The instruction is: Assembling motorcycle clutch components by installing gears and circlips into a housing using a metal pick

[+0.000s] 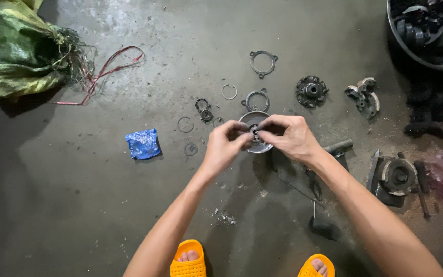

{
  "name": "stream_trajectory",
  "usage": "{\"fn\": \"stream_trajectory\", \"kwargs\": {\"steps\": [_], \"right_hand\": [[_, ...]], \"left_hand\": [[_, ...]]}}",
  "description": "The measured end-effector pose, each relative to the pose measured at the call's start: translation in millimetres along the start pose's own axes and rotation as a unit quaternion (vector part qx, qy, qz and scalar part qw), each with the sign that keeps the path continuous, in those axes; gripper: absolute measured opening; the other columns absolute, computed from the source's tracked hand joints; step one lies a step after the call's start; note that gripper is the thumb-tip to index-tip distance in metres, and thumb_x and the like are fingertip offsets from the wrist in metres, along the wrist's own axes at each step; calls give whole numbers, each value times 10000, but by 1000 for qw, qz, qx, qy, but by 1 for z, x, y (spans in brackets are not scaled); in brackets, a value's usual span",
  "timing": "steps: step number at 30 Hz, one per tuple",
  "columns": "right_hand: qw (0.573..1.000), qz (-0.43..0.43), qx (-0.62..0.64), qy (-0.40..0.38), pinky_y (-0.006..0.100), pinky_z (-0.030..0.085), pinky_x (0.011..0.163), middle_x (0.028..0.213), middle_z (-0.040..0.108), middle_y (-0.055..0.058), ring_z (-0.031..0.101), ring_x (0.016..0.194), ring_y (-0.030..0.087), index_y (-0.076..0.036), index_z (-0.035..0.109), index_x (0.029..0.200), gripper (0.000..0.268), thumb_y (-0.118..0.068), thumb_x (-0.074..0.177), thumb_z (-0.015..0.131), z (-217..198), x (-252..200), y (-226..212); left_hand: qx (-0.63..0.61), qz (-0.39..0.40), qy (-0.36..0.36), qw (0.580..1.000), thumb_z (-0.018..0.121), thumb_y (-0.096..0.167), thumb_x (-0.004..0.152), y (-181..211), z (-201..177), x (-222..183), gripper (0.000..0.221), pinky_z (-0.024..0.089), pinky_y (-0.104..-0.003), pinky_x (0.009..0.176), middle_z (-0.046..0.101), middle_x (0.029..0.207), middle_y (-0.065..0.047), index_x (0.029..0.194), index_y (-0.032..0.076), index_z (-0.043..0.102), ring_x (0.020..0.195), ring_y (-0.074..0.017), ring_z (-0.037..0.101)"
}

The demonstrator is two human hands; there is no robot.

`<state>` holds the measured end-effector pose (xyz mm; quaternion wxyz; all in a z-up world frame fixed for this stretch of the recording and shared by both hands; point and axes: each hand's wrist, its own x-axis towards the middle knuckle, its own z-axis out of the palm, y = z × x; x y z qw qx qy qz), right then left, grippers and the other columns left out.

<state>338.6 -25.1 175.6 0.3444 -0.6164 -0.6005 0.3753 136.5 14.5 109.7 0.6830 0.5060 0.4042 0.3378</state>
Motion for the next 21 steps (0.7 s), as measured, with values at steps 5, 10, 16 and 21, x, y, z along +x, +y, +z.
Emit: {"fn": "stream_trajectory", "kwargs": {"steps": [5,10,16,21], "right_hand": [[997,6,-53,48,352,581,701,793,754,143,740,748,197,-47,780,1002,147,-63,855,784,-8,1,41],[993,-22,-109,35,413,591,718,858,761,179,752,836,338,-42,777,991,156,-56,836,785,-2,-4,67],[985,-51,-164,19,428,598,750,884,752,147,741,879,343,-74,758,994,155,-80,840,771,12,9,62],[977,-53,-207,0,431,595,724,850,733,120,736,843,330,-108,760,955,111,-150,852,760,20,18,61]], "left_hand": [[466,172,-37,867,716,143,894,-18,-1,-8,269,595,-500,609,579,913,-141,1146,126,623,796,-384,669],[595,243,-58,764,587,182,953,-38,5,3,107,537,-435,589,507,940,-97,983,128,675,830,-333,615],[602,228,-72,762,539,146,942,-40,3,2,154,524,-446,614,497,965,-104,1038,124,657,868,-343,599],[603,212,-88,764,500,111,944,-33,6,2,223,514,-431,615,490,968,-92,1058,135,690,881,-335,595]]}}
